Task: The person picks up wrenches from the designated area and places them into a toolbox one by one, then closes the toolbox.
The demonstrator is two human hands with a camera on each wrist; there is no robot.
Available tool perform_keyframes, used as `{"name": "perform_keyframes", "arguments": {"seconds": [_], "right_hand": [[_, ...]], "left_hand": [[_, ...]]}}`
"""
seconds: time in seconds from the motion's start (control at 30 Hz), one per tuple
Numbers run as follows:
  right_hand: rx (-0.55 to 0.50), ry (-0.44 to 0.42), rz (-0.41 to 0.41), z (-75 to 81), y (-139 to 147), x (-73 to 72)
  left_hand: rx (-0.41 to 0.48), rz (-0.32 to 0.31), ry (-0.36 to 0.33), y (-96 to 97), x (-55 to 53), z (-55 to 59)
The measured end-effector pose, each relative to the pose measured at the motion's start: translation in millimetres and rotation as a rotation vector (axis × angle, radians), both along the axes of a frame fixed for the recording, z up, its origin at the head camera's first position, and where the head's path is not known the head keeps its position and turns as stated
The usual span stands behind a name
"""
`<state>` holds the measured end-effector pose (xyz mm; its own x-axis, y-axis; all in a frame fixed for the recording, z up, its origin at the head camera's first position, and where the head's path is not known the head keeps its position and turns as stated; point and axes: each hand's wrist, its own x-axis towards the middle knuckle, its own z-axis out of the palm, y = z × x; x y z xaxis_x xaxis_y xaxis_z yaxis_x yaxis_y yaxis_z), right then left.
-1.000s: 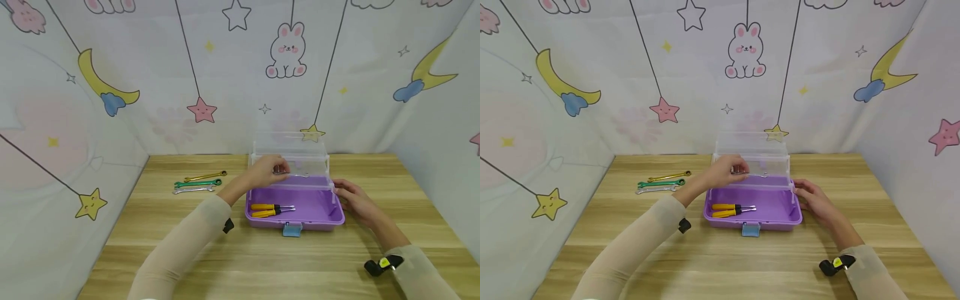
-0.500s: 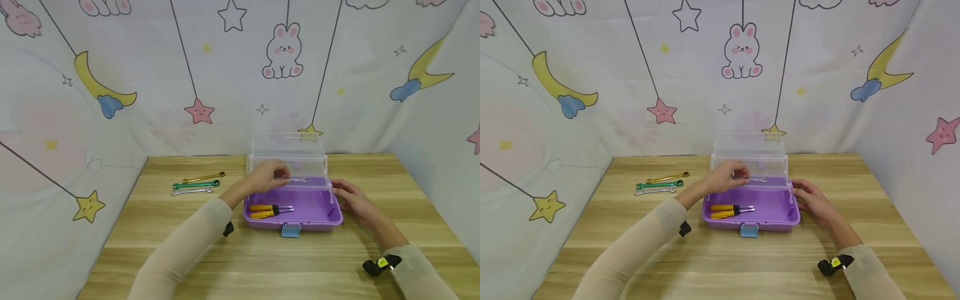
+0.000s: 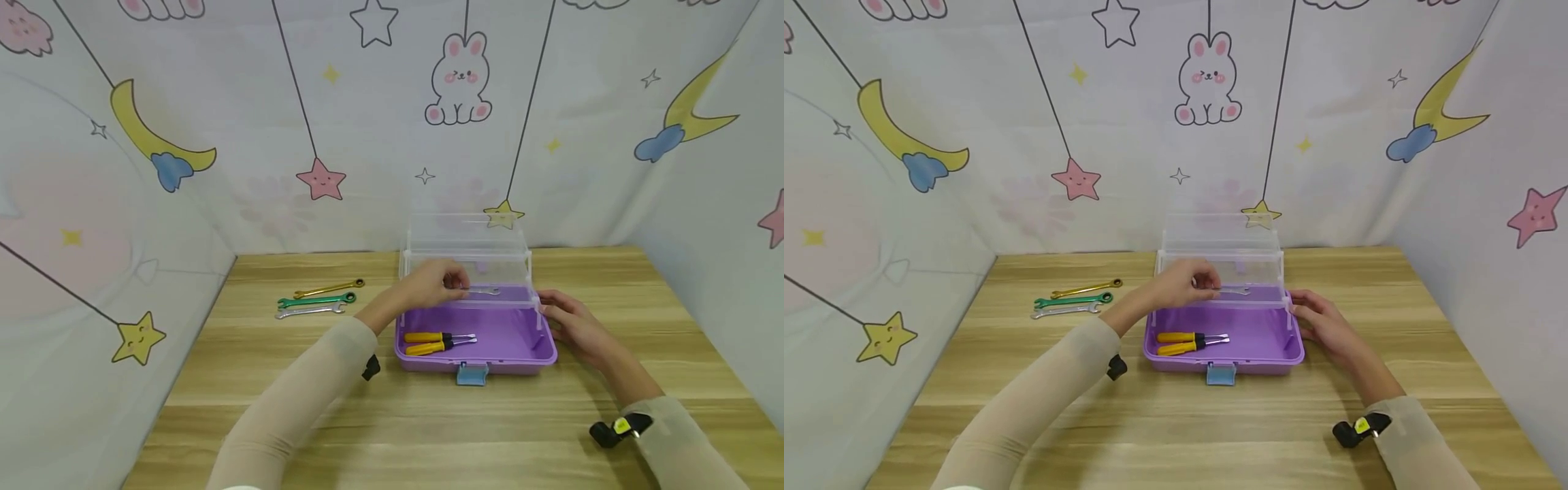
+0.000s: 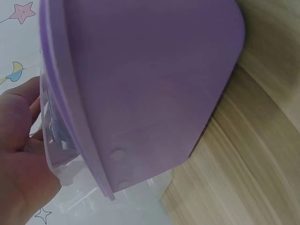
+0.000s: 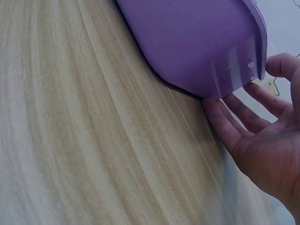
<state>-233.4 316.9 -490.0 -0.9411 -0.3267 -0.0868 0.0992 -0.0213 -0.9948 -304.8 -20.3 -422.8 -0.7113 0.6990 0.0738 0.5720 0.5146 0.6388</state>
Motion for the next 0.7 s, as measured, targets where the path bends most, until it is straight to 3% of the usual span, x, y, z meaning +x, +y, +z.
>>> {"name": "perform_keyframes", "arguments": {"seconds": [0.23, 0.5, 0.7], "right_hand": [[0.000, -0.003, 0.000, 0.1, 0, 0.1], [0.027, -0.005, -0.022, 4.8, -2, 2.0], [0.018, -0.008, -0.033, 2.2, -2, 1.4]], "left_hand": [[-0.018, 0.020, -0.026, 0.0, 0.4, -0.9], [-0.043, -0.019, 0.031, -1.7, 2.0, 7.3], [-0.026, -0.035, 0.063, -15.1, 6.0, 16.3]]}}
